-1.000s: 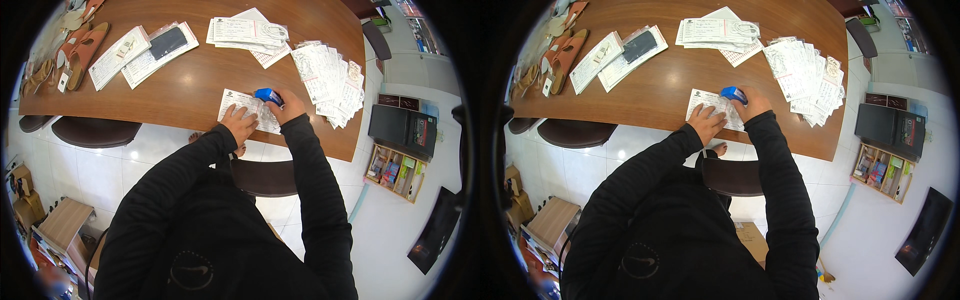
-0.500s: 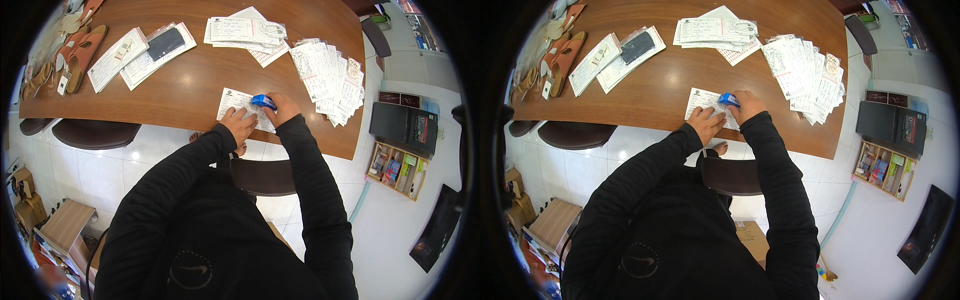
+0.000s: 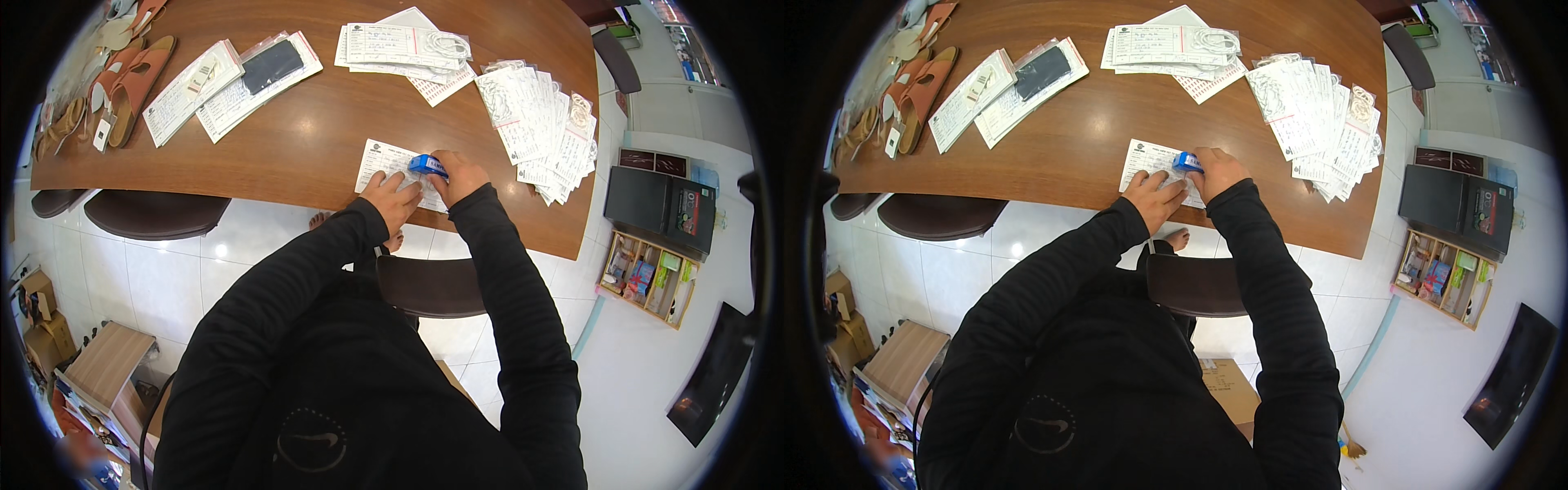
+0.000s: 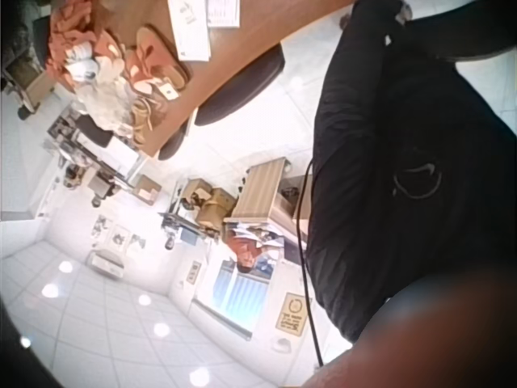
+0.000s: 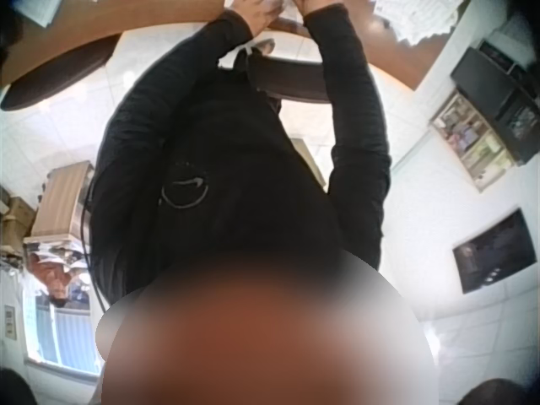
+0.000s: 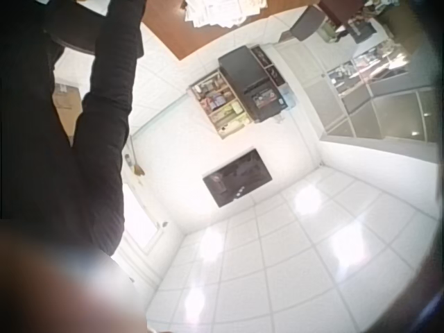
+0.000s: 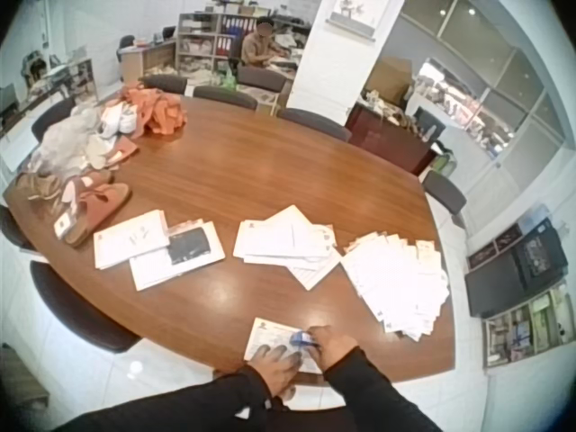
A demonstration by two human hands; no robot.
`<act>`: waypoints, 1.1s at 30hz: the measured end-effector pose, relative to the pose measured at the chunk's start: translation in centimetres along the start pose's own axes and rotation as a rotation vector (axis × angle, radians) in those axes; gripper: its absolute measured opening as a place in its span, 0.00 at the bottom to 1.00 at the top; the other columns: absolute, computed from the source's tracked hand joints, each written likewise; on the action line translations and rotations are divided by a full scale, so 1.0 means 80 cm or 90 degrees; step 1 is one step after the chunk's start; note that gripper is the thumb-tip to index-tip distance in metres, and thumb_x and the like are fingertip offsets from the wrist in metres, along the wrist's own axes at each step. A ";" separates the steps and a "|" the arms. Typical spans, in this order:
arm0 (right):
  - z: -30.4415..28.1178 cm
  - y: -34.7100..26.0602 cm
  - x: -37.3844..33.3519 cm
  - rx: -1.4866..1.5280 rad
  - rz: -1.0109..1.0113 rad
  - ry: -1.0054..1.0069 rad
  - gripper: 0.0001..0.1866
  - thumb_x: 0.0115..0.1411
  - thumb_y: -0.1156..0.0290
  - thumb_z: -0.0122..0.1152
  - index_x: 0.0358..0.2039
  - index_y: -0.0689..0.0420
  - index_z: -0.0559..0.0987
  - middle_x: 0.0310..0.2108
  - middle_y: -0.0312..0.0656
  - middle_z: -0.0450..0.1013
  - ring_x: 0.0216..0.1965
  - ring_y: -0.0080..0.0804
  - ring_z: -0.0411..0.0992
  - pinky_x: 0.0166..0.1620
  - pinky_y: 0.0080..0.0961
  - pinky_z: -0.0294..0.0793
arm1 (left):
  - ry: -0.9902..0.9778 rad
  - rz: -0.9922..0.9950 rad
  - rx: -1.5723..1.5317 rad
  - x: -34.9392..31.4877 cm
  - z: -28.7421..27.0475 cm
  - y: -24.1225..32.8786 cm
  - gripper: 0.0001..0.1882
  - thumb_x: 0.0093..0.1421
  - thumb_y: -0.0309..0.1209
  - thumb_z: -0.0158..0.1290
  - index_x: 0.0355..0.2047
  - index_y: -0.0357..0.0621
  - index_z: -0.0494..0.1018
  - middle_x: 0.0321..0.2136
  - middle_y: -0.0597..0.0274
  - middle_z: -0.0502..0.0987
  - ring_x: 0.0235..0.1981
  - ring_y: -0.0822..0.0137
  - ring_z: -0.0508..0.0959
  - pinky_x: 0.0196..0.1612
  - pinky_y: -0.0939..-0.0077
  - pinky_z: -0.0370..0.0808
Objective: The person stamps multiple documents and small plastic-wrapped items on a red stool and then on a wooden table. They use a blue handheld stamp to mark each item and place the stamped items into separate piles.
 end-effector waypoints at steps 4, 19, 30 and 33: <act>0.005 0.002 0.000 -0.016 0.004 -0.015 0.19 0.54 0.68 0.70 0.47 0.56 0.77 0.41 0.48 0.78 0.41 0.51 0.77 0.43 0.40 0.77 | -0.012 -0.001 0.016 0.001 0.000 0.001 0.20 0.58 0.37 0.52 0.49 0.45 0.78 0.52 0.67 0.73 0.52 0.57 0.71 0.51 0.58 0.66; 0.030 -0.004 -0.006 -0.014 0.010 0.005 0.17 0.54 0.73 0.68 0.43 0.59 0.74 0.39 0.50 0.76 0.43 0.52 0.75 0.45 0.42 0.76 | -0.023 -0.005 0.009 0.003 -0.004 0.000 0.20 0.58 0.39 0.53 0.49 0.45 0.78 0.50 0.67 0.73 0.52 0.60 0.70 0.50 0.58 0.65; 0.036 0.000 -0.002 -0.068 0.007 -0.018 0.17 0.55 0.71 0.68 0.44 0.57 0.74 0.39 0.49 0.77 0.41 0.51 0.77 0.41 0.44 0.77 | -0.021 0.000 0.025 0.003 -0.006 0.002 0.20 0.58 0.37 0.52 0.49 0.45 0.78 0.50 0.67 0.73 0.52 0.60 0.70 0.49 0.59 0.65; 0.039 0.000 -0.002 -0.084 0.016 -0.024 0.16 0.55 0.71 0.68 0.43 0.57 0.74 0.39 0.49 0.77 0.41 0.51 0.77 0.41 0.44 0.77 | -0.039 -0.009 0.012 0.003 -0.004 0.002 0.20 0.58 0.37 0.52 0.49 0.45 0.78 0.50 0.67 0.74 0.52 0.60 0.71 0.49 0.59 0.65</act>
Point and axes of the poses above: each hand's wrist, its own x-axis towards the middle knuckle, its own z-axis out of the palm, y = z × x, the point moved 5 cm from there along x, towards the middle knuckle
